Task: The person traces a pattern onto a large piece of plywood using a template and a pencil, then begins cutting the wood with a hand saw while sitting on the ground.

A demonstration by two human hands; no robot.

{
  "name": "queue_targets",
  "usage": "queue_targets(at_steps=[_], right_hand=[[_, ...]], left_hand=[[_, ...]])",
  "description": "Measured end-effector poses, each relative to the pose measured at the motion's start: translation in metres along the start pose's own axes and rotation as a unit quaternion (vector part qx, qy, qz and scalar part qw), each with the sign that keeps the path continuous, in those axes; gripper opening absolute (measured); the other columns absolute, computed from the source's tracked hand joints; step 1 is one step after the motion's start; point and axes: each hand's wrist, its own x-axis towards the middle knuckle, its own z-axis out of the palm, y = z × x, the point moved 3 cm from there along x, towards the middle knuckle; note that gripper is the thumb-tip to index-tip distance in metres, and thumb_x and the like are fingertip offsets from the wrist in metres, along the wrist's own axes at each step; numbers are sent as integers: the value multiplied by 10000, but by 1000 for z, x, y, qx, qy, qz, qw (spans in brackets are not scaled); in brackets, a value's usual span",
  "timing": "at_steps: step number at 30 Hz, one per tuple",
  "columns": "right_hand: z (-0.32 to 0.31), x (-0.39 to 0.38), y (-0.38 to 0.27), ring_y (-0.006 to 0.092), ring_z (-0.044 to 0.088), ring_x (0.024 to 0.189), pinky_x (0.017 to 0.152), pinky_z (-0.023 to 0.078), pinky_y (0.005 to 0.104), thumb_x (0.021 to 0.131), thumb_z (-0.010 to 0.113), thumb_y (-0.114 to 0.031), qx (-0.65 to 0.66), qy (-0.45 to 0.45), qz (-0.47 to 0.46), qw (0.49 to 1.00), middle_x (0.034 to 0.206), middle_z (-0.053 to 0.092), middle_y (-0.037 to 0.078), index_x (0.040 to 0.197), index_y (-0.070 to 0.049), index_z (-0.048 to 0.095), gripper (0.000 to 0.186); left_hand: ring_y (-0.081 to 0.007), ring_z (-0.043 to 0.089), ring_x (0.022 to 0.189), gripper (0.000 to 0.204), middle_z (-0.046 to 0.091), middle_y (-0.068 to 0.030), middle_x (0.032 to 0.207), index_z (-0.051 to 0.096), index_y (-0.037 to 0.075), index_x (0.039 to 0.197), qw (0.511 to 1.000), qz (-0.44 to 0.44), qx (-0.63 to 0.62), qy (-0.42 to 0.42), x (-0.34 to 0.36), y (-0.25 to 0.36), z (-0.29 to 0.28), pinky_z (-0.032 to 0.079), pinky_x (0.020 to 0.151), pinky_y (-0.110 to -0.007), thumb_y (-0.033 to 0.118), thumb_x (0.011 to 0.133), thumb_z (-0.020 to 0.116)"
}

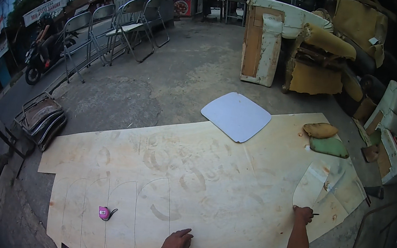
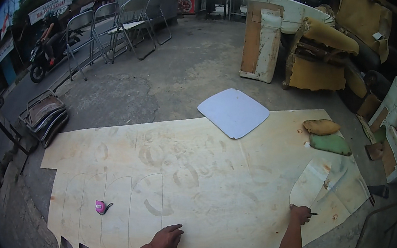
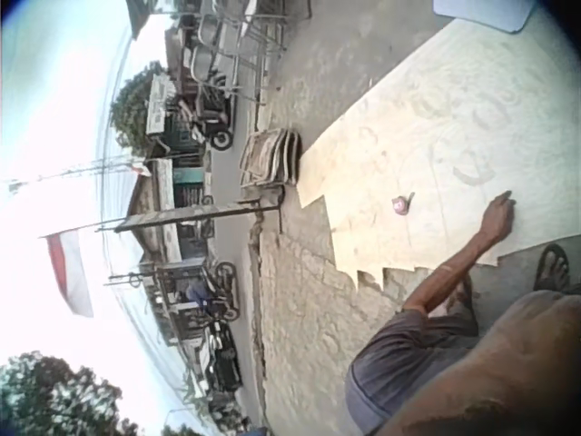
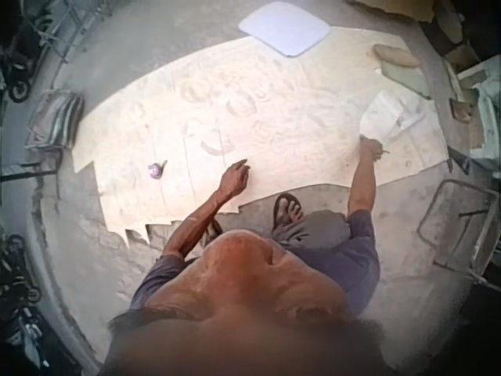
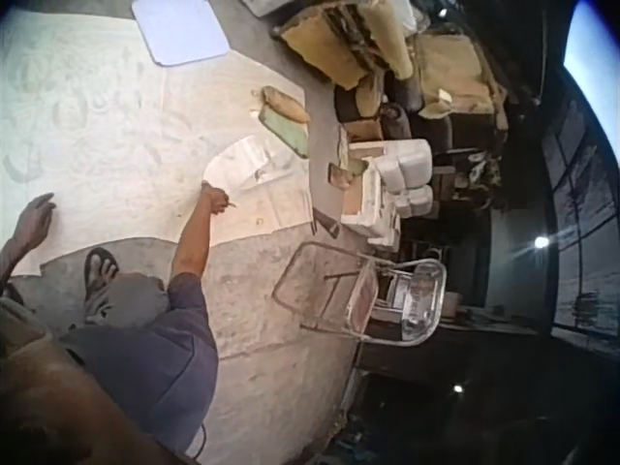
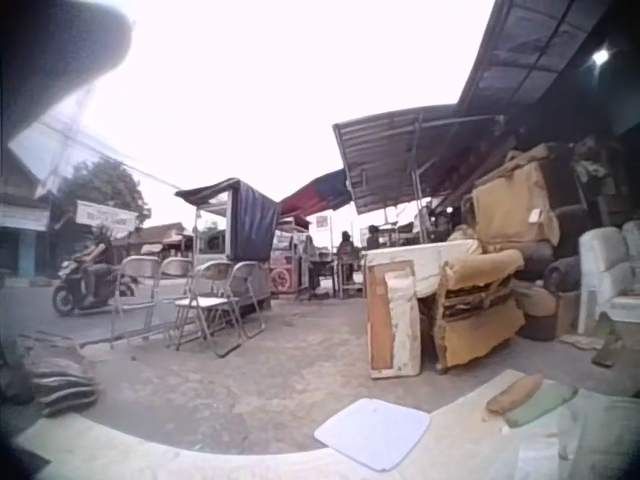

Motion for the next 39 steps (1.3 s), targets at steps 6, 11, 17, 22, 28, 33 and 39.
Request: queue_targets(at_steps=[6, 11, 17, 22, 28, 33, 39], right_hand=[[36, 46, 34, 336, 676, 1036, 920, 549, 422, 812, 864, -282, 237, 7, -79, 968, 1095, 681, 211, 1171, 58, 599, 561], [72, -97, 50, 231, 615, 734, 687, 506, 397, 958, 679, -141, 392, -204, -183, 878, 865, 659, 132, 1023, 70, 595, 237], [80, -267, 103, 198, 687, 791, 734, 546, 366, 919, 746, -186, 148, -290, -489, 809, 902, 713, 133, 1110, 35, 695, 297], [57, -328, 125, 369, 645, 881, 806, 537, 465, 910, 723, -154, 82, -344, -633, 689, 1085, 595, 189, 1322, -2, 593, 457], [51, -345, 128, 373, 655, 900, 784, 552, 468, 873, 772, -193, 20, -334, -702, 629, 1085, 588, 164, 1304, -34, 605, 489], [56, -344, 141, 353, 657, 879, 760, 556, 444, 835, 803, -170, 13, -354, -720, 597, 1013, 609, 147, 1174, -45, 641, 396], [48, -354, 145, 328, 645, 859, 728, 545, 428, 790, 826, -143, 26, -323, -759, 565, 972, 612, 143, 1162, -40, 656, 422]], left_hand=[[-383, 654, 1171, 272, 639, -177, 1363, 692, 47, 1176, 994, 8, -51, -91, -15, 13, 33, 555, 969, -464, 176, 952, 607], [-396, 626, 1191, 328, 648, -196, 1317, 644, 36, 1255, 988, -63, -107, -91, -27, 5, 24, 523, 1008, -452, 161, 960, 576], [-441, 499, 1338, 529, 542, -265, 1442, 507, 25, 1440, 989, -113, -58, 77, -22, -14, 16, 427, 1114, -505, 167, 943, 624], [-392, 242, 1535, 688, 307, -188, 1658, 439, 134, 1547, 985, -158, 74, 2, -17, -16, 24, 232, 1161, -604, 352, 939, 677], [-374, 178, 1574, 699, 257, -157, 1690, 438, 158, 1559, 987, -129, 97, -7, -48, -37, 26, 229, 1196, -558, 374, 941, 683], [-374, 163, 1578, 773, 249, -136, 1696, 393, 178, 1586, 989, -94, 94, -58, -48, -22, 21, 178, 1236, -592, 433, 924, 700], [-370, 139, 1585, 835, 238, -118, 1702, 371, 197, 1598, 991, -44, 70, -100, -53, -24, 22, 125, 1262, -613, 471, 892, 722]])
